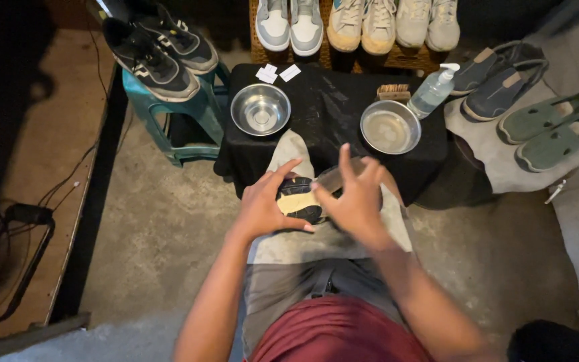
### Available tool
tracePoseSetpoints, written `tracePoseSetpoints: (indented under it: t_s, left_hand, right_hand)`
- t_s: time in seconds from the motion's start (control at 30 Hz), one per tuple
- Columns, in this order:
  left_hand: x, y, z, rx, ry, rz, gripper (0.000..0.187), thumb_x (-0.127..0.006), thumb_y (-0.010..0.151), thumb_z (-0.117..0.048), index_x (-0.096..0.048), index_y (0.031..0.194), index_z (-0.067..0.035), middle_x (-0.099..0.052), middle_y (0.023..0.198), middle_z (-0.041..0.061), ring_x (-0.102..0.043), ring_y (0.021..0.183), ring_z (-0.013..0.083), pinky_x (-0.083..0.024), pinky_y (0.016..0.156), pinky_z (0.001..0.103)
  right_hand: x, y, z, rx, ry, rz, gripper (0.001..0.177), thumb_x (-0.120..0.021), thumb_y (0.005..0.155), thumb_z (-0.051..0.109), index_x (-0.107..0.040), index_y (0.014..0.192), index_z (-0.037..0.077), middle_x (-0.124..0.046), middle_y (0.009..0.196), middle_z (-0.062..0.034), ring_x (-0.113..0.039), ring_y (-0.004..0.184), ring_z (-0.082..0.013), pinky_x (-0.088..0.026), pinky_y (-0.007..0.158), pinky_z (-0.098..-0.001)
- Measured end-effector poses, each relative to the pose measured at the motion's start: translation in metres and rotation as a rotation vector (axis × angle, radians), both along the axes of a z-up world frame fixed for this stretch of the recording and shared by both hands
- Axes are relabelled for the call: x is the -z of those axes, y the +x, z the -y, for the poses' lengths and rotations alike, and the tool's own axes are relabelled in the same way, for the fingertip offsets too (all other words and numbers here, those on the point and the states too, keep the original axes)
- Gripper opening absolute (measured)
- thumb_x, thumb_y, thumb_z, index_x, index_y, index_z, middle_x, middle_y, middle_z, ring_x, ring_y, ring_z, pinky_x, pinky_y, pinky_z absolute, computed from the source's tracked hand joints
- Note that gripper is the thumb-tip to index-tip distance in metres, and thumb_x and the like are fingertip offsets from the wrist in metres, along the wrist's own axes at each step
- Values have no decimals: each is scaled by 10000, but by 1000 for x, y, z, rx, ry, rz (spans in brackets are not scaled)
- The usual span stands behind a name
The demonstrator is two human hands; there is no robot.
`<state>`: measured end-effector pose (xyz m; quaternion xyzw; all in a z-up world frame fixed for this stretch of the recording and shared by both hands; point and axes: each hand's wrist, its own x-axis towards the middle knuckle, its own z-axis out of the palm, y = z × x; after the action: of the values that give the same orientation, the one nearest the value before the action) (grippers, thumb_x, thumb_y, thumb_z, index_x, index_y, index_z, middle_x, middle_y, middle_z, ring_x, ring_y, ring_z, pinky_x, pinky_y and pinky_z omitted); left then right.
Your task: The person scrubs the sole of a sneaker with a small rectangular block, then wipes the sole with a cloth. The shoe is held on the lap over a cloth, and the person repeatedly scrubs and wipes the same sole area.
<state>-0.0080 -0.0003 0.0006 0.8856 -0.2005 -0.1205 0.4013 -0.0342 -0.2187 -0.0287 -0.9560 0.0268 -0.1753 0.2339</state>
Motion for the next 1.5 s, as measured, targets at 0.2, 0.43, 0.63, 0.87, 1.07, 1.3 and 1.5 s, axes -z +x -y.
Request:
tracePoseSetpoints:
  t_s: [0.2,0.43,0.63,0.87,1.07,1.3,1.5]
  left_hand:
    - [1,-1,-2,-21,-5,13,1278,-977,391,-540,-410,1528,-402,-683,1284,-70,-610,1268,183,-468,1058,417]
    - [5,-2,2,-31,-69,36,1263,-971,343,-589,-475,1486,-381,-701,1245,-59,-628,1248,185,-476,1056,411]
    - [13,0,-1,-54,-173,83,1336,-989,259,-598,-499,1478,-356,-720,1222,-37,-650,1229,207,-475,1076,402]
    - [9,-1,3,-43,-142,120,1308,-980,285,-617,-504,1470,-337,-722,1206,-37,-664,1206,196,-497,1051,399]
    - [11,-4,-1,-38,-151,138,1324,-964,288,-642,-498,1481,-307,-721,1225,-27,-664,1206,211,-502,1045,403]
    - [29,4,2,5,-181,231,1341,-738,365,-914,-456,1520,-294,-727,1219,-26,-676,1174,200,-529,981,400]
    - [40,2,-6,-1,-306,197,1294,-569,511,-983,-403,1555,-238,-721,1241,25,-672,1180,265,-505,1002,433]
  right_hand:
    - [13,2,21,51,-22,103,914,-855,749,513,-527,1515,138,-469,1156,-289,-481,1098,-538,-395,976,-602]
    - [21,-7,3,90,-19,52,981,-840,738,588,-501,1530,120,-456,1194,-281,-423,1175,-536,-309,1022,-623]
    - [30,6,37,31,-33,239,942,-908,672,486,-578,1472,115,-473,1111,-273,-489,1049,-520,-406,964,-598]
    - [27,-1,-11,-46,6,141,1026,-906,602,568,-552,1502,227,-446,1201,-235,-425,1184,-498,-345,1047,-592]
    - [26,10,33,14,5,135,893,-856,713,584,-572,1479,223,-475,1156,-239,-481,1059,-508,-381,942,-594]
    - [24,-15,-9,-34,26,50,1073,-890,565,607,-523,1517,275,-460,1190,-233,-486,1127,-499,-406,955,-574]
    - [34,-31,46,117,-115,177,824,-855,651,666,-725,1332,222,-502,1087,-198,-556,1037,-445,-462,897,-542]
